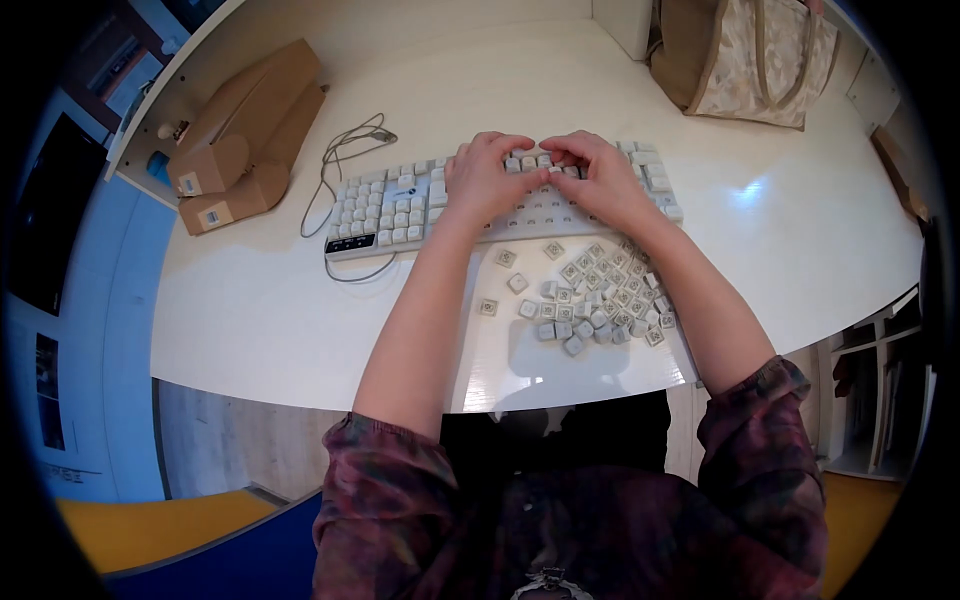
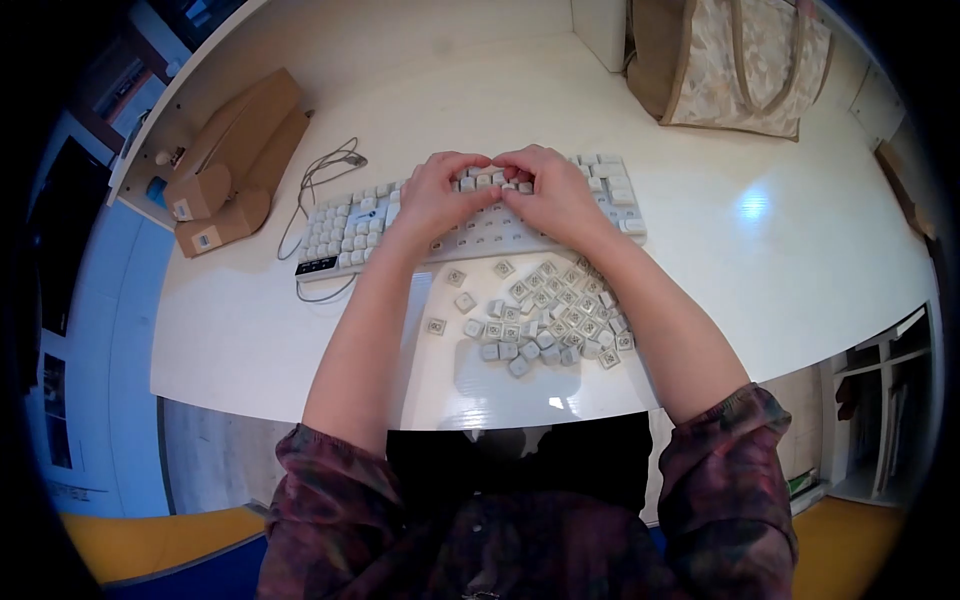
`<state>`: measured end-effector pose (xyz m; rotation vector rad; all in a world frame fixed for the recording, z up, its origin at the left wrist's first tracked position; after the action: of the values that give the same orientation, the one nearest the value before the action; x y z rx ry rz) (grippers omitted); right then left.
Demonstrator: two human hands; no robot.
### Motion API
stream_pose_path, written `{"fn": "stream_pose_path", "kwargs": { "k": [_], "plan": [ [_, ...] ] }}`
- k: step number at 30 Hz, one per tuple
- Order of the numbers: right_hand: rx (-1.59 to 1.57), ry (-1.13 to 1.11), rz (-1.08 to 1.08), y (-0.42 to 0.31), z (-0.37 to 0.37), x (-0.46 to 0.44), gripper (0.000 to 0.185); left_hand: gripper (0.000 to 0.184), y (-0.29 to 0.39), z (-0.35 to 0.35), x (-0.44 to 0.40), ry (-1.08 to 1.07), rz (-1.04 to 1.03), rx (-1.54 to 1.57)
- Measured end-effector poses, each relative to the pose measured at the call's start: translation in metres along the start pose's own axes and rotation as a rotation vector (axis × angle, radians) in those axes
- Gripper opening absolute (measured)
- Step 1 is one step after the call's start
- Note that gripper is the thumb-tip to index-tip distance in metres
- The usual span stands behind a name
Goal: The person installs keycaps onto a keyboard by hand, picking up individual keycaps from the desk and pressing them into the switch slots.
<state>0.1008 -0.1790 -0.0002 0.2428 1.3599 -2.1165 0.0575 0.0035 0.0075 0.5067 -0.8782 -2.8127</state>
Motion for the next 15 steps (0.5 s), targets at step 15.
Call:
{"fn": "stream_pose_path", "kwargs": {
  "k": [15],
  "plan": [
    [-0.118,0.060,-0.121,-0.002,0.001,0.002,0.037,0.084,0.016,0.031,-0.053,-0.621,0.223,0.123]
  ]
}}
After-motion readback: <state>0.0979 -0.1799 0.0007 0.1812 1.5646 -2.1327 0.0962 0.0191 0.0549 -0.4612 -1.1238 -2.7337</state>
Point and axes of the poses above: each hand's wrist, its own x-axis away from the middle knuckle, its own z-axis out of the back of the hand, y = z × x, the point moved 1 cm from there along -x, towards the middle knuckle, and after that the axes turned 8 degrees about y, right-handed, at the moved point
